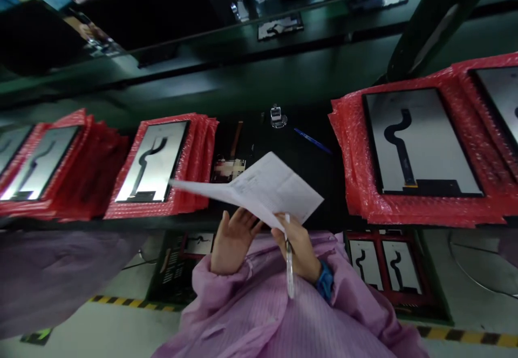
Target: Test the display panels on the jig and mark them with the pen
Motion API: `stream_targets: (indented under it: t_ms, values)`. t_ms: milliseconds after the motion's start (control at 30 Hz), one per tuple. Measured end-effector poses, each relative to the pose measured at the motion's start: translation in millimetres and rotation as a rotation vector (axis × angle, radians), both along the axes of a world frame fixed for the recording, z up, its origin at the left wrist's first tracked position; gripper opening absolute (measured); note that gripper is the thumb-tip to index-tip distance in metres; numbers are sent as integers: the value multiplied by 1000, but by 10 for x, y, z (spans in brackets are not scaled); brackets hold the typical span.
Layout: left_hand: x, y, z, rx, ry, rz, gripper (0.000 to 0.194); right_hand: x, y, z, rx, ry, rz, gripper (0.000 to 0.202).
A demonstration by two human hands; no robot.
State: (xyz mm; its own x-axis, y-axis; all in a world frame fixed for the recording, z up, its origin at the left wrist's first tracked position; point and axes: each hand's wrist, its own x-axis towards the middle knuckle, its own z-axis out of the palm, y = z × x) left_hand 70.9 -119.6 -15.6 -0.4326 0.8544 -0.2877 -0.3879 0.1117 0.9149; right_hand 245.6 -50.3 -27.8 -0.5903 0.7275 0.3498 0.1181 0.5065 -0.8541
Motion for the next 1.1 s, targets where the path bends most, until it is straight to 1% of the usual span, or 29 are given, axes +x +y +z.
stream_targets:
  t_ms: [33, 67, 133, 167, 200, 267, 300, 333, 367, 400, 467, 500, 533, 567, 600, 633, 667, 733, 800, 867, 900, 933, 1000, 1033, 1067, 1100]
  values:
    - [85, 65, 37, -13, -147, 37, 61, -44, -46, 14, -53, 46, 7, 43]
    - [164, 123, 73, -30, -133, 32, 61, -84, -93, 29, -84, 58, 20, 45]
    - [265, 206, 128, -50, -125, 116, 58, -142, -174, 55, -92, 36, 34, 48]
    - [279, 230, 139, -66, -59, 144, 58, -156, -194, 64, -82, 38, -5, 49]
    - [268, 245, 139, -84, 33, 163, 57, -160, -192, 71, -65, 46, -84, 52]
    - [190, 255, 105, -121, 181, 186, 55, -138, -95, 92, -22, 76, -306, 64]
    - [134, 252, 80, -134, 211, 191, 54, -114, 6, 112, -14, 79, -410, 68]
    - [74, 246, 58, -136, 223, 188, 53, -82, 138, 144, -29, 65, -468, 71]
    - [14, 236, 44, -123, 245, 164, 51, -45, 296, 188, -67, 36, -458, 72]
    - [-43, 224, 45, -103, 285, 115, 49, -5, 469, 248, -128, -11, -384, 71]
    - [-147, 198, 93, -53, 386, -71, 46, 69, 811, 412, -289, -51, -72, 66]
    - [-194, 188, 138, -21, 417, -180, 46, 97, 960, 516, -350, -102, 71, 59]
    - [-239, 182, 191, 9, 425, -280, 45, 115, 1085, 629, -355, -147, 201, 49]
    - [-283, 182, 245, 32, 411, -354, 42, 121, 1186, 746, -342, -159, 297, 40]
    - [-324, 187, 294, 49, 388, -400, 38, 115, 1265, 862, -332, -150, 340, 33]
    - [-364, 198, 334, 66, 374, -422, 32, 97, 1326, 971, -328, -132, 360, 29]
    - [-401, 213, 363, 79, 365, -411, 26, 70, 1377, 1065, -333, -114, 359, 25]
    - [-462, 251, 399, 93, 369, -317, 19, -5, 1469, 1198, -376, -99, 326, 21]
    - [-505, 292, 421, 98, 421, -230, 15, -89, 1567, 1250, -451, -102, 307, 21]
    - [-541, 329, 441, 99, 506, -175, 15, -161, 1667, 1235, -546, -107, 329, 20]
    - [-562, 346, 447, 108, 549, -169, 17, -188, 1713, 1208, -574, -118, 355, 21]
    - [-586, 361, 446, 131, 583, -183, 19, -207, 1754, 1172, -568, -144, 385, 23]
    - [-649, 389, 416, 211, 630, -232, 24, -228, 1819, 1078, -455, -203, 406, 28]
    - [-683, 404, 384, 239, 669, -230, 28, -232, 1844, 1024, -370, -231, 381, 28]
    - [-716, 421, 344, 232, 736, -195, 33, -234, 1866, 968, -283, -259, 330, 25]
    - [-744, 439, 296, 179, 834, -128, 39, -233, 1884, 913, -212, -289, 260, 21]
